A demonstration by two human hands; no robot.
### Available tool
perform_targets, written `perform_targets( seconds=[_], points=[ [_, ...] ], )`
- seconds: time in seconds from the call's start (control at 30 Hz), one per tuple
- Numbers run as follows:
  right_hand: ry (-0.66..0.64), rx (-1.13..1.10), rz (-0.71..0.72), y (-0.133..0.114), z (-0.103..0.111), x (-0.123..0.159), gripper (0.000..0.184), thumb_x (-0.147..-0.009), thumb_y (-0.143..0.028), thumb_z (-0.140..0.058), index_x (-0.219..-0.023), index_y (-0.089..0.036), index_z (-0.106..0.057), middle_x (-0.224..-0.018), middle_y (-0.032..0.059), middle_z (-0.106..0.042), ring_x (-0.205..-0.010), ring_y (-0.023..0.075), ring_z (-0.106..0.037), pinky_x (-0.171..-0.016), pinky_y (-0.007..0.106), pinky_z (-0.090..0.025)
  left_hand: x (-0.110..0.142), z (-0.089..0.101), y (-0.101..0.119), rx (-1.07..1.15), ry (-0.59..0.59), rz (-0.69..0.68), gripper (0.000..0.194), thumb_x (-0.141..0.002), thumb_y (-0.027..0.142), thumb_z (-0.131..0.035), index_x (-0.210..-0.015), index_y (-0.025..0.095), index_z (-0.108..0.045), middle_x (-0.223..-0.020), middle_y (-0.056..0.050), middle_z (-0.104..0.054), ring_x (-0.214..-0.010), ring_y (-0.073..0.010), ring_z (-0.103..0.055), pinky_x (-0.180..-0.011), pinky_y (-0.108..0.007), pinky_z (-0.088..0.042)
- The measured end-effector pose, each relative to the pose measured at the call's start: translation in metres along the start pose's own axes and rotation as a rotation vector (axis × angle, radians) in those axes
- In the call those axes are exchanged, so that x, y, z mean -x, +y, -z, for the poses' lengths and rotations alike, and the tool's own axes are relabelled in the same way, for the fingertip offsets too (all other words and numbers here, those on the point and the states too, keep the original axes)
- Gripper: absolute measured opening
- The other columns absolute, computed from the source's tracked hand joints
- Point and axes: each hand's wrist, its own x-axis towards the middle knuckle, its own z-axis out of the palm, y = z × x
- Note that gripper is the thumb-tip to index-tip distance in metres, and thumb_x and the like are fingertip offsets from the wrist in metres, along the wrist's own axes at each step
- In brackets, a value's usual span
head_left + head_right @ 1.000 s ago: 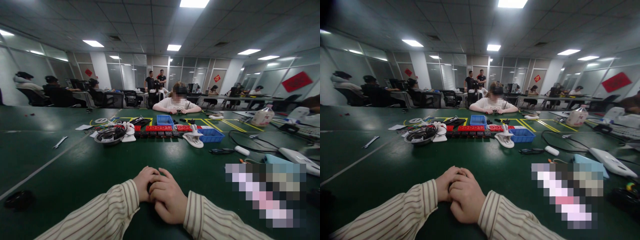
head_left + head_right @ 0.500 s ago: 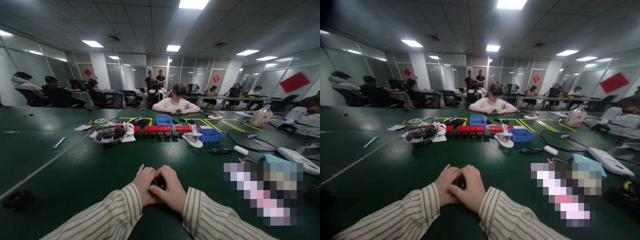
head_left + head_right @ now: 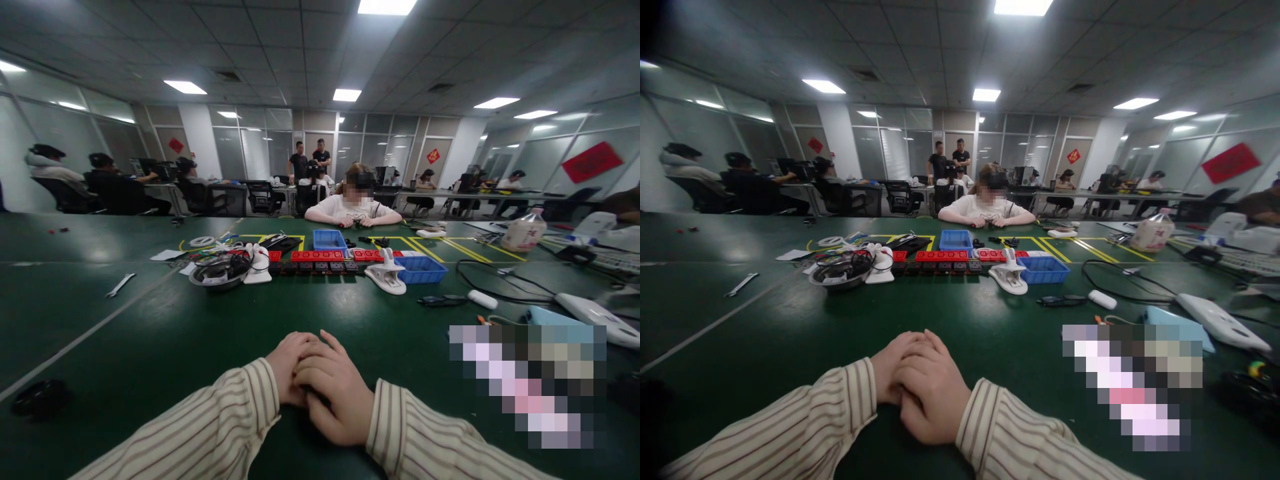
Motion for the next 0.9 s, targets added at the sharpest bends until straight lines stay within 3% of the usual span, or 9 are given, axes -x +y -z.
perform_targets(
  seconds=[0.1, 0.2, 0.3, 0.47, 0.57, 0.67, 0.8, 0.9],
  points=[
    [0.076, -0.01, -0.119, 0.001, 0.0, 0.001, 0.032, -0.071, -0.03, -0.045, -0.101, -0.019, -0.049, -0.1, 0.0062, -0.057, -0.098, 0.0205, -0.048, -0.101, 0.047, -0.019, 0.002, -0.001, 0.01, -0.116, 0.049, 0.122, 0.069, -0.051, 0.05, -0.067, -0.109, 0.017, -0.047, -0.106, -0.009, -0.053, -0.104, -0.029, -0.046, -0.101, -0.055, -0.017],
    [0.152, -0.034, -0.297, 0.006, -0.003, 0.004, 0.044, -0.074, -0.044, -0.048, -0.108, -0.016, -0.044, -0.102, 0.0091, -0.052, -0.095, 0.0227, -0.047, -0.091, 0.045, -0.032, 0.003, 0.0, 0.021, -0.136, 0.116, 0.235, 0.056, -0.055, 0.05, -0.063, -0.098, 0.016, -0.048, -0.097, -0.007, -0.054, -0.096, -0.0263, -0.05, -0.1, -0.058, -0.015],
    [0.167, -0.029, -0.414, 0.011, -0.006, 0.005, 0.046, -0.073, -0.051, -0.05, -0.102, -0.016, -0.046, -0.094, 0.008, -0.051, -0.086, 0.0223, -0.047, -0.077, 0.04, -0.039, 0.002, 0.003, 0.029, -0.126, 0.12, 0.295, 0.043, -0.055, 0.044, -0.061, -0.087, 0.018, -0.047, -0.089, -0.004, -0.053, -0.089, -0.0236, -0.052, -0.098, -0.057, -0.019],
    [0.058, 0.036, -0.485, 0.01, -0.007, 0.001, 0.025, -0.073, -0.039, -0.055, -0.085, -0.017, -0.049, -0.084, 0.0038, -0.051, -0.079, 0.0188, -0.045, -0.074, 0.036, -0.037, 0.0, 0.005, 0.026, -0.125, 0.036, 0.237, 0.051, -0.049, 0.046, -0.067, -0.09, 0.019, -0.051, -0.091, -0.004, -0.054, -0.092, -0.0244, -0.051, -0.101, -0.057, -0.013],
    [0.023, 0.079, -0.425, 0.007, -0.005, 0.0, 0.01, -0.072, -0.025, -0.052, -0.079, -0.017, -0.051, -0.082, 0.0038, -0.053, -0.081, 0.0187, -0.046, -0.076, 0.036, -0.036, -0.001, 0.005, 0.017, -0.077, 0.021, 0.176, 0.043, -0.05, 0.039, -0.069, -0.086, 0.019, -0.056, -0.09, -0.003, -0.053, -0.091, -0.0233, -0.051, -0.101, -0.054, -0.017],
    [0.001, 0.056, -0.246, 0.005, -0.003, 0.001, 0.013, -0.066, -0.015, -0.045, -0.076, -0.018, -0.052, -0.081, 0.0031, -0.057, -0.082, 0.0177, -0.048, -0.083, 0.038, -0.034, -0.002, 0.005, 0.008, 0.005, -0.017, 0.066, 0.037, -0.05, 0.032, -0.069, -0.083, 0.02, -0.06, -0.094, -0.003, -0.053, -0.092, -0.0228, -0.05, -0.094, -0.042, -0.034],
    [-0.038, 0.041, -0.046, 0.003, -0.002, 0.002, 0.015, -0.063, -0.012, -0.039, -0.067, -0.02, -0.052, -0.071, -0.0007, -0.06, -0.081, 0.0154, -0.053, -0.101, 0.043, -0.019, -0.003, 0.003, -0.001, 0.05, -0.021, -0.022, 0.041, -0.049, 0.031, -0.069, -0.087, 0.02, -0.061, -0.096, -0.004, -0.054, -0.093, -0.0233, -0.05, -0.087, -0.036, -0.039],
    [-0.01, 0.015, -0.017, 0.0, 0.001, 0.002, 0.022, -0.065, -0.013, -0.039, -0.079, -0.02, -0.053, -0.08, -0.0005, -0.063, -0.088, 0.0153, -0.055, -0.105, 0.044, -0.01, 0.0, 0.001, -0.003, 0.048, -0.004, -0.002, 0.05, -0.048, 0.035, -0.069, -0.094, 0.018, -0.057, -0.096, -0.005, -0.055, -0.093, -0.0239, -0.051, -0.088, -0.037, -0.039]
  ],
)
